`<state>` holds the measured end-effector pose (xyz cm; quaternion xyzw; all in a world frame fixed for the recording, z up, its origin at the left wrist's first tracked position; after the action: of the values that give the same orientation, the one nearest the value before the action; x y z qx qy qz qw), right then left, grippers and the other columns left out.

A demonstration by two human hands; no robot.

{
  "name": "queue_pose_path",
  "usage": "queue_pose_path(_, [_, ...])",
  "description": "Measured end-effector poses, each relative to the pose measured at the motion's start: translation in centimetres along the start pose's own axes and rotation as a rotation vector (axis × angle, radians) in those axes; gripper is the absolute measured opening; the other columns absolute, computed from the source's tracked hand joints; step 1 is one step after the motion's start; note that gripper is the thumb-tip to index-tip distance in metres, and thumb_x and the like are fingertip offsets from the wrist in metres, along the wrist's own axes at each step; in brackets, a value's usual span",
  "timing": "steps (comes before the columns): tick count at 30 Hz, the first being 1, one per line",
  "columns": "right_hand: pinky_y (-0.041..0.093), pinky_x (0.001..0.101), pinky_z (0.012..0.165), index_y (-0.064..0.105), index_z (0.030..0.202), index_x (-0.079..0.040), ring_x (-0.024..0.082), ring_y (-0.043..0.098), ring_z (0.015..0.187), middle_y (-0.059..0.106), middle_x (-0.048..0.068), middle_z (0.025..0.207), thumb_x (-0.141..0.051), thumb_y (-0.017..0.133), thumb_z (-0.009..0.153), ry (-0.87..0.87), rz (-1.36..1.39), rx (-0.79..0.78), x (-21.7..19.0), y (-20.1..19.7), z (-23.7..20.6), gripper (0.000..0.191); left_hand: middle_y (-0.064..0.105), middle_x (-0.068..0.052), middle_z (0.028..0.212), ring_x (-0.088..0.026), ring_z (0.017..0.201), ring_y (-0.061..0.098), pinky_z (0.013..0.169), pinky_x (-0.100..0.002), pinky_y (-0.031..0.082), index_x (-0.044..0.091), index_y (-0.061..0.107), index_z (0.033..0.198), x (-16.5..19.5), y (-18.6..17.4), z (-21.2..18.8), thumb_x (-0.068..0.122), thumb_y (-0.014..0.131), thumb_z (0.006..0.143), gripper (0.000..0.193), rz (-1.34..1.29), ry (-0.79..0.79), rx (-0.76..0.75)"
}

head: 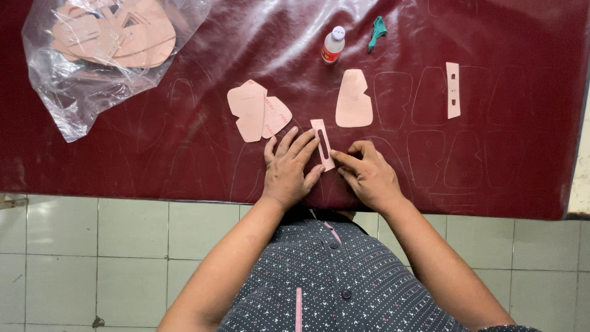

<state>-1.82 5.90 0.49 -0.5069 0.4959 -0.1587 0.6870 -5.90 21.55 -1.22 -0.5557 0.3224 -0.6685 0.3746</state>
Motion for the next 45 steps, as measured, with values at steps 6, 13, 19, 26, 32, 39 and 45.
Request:
queue_pose_path(6, [0.056,0.0400,0.081,0.073,0.126,-0.030,0.025,0.064,0.103,0.058,0.005,0.116,-0.023,0.075,0.088,0.005,-0.006,-0.002,0.0,0.1,0.0,0.039,0.053,0.001,0.150,-0.025,0.145,0.041,0.121,-0.054,0.017,0.016,0.060,0.141,-0.2,-0.1,-0.1,0.040,0.074,0.087,0.060,-0.014,0.004,0.031])
queue_pose_path(13, [0.055,0.0407,0.082,0.073,0.127,-0.031,0.027,0.064,0.101,0.058,0.006,0.119,-0.020,0.071,0.091,0.015,0.010,-0.024,0.7,0.4,0.2,0.037,0.054,0.001,0.149,-0.025,0.145,0.042,0.121,-0.054,0.017,0.017,0.061,0.140,-0.2,-0.1,-0.1,0.039,0.075,0.087,0.058,0.000,0.006,0.056])
queue_pose_path(19, [0.055,0.0401,0.082,0.074,0.125,-0.031,0.026,0.064,0.100,0.058,0.006,0.118,-0.020,0.072,0.090,0.014,0.029,-0.019,0.9,0.4,0.2,0.036,0.054,0.001,0.149,-0.024,0.145,0.042,0.121,-0.054,0.018,0.017,0.061,0.140,-0.2,0.0,-0.1,0.039,0.074,0.087,0.058,0.001,0.000,0.048])
queue_pose_path(26, [0.055,0.0393,0.081,0.075,0.124,-0.030,0.025,0.064,0.101,0.058,0.005,0.116,-0.023,0.075,0.088,-0.004,0.012,-0.002,0.6,0.2,0.2,0.036,0.055,0.002,0.150,-0.024,0.145,0.043,0.122,-0.053,0.019,0.017,0.063,0.138,-0.4,0.2,-0.4,0.037,0.073,0.090,0.053,-0.008,0.007,0.076])
queue_pose_path(32, [0.055,0.0389,0.079,0.075,0.123,-0.030,0.025,0.063,0.102,0.057,0.006,0.116,-0.027,0.077,0.087,0.003,-0.009,0.006,0.3,0.1,0.2,0.037,0.056,0.002,0.150,-0.023,0.146,0.044,0.123,-0.052,0.019,0.017,0.065,0.138,-0.2,0.1,-0.4,0.035,0.073,0.091,0.051,0.025,0.018,0.090])
queue_pose_path(39, [0.056,0.0385,0.079,0.074,0.125,-0.030,0.024,0.063,0.102,0.057,0.005,0.115,-0.030,0.077,0.086,-0.016,-0.028,0.021,-0.2,-0.1,0.1,0.039,0.056,0.000,0.148,-0.025,0.144,0.044,0.121,-0.054,0.019,0.016,0.063,0.138,0.0,-0.2,-0.3,0.040,0.076,0.087,0.058,0.010,0.031,0.088])
queue_pose_path(45, [0.056,0.0391,0.080,0.074,0.126,-0.030,0.024,0.063,0.102,0.057,0.005,0.114,-0.028,0.077,0.085,0.000,-0.013,0.003,-0.1,-0.1,0.1,0.041,0.055,-0.004,0.147,-0.025,0.144,0.044,0.121,-0.054,0.019,0.012,0.057,0.145,-0.3,-0.1,-0.3,0.042,0.077,0.085,0.070,-0.030,0.004,0.099])
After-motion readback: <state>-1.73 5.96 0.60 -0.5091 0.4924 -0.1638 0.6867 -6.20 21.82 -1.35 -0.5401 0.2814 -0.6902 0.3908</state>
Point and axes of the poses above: each hand's wrist, its own z-axis towards the middle knuckle, its own y-axis out of the palm, x = y × z, the point moved 9 cm from there along z, towards the middle knuckle
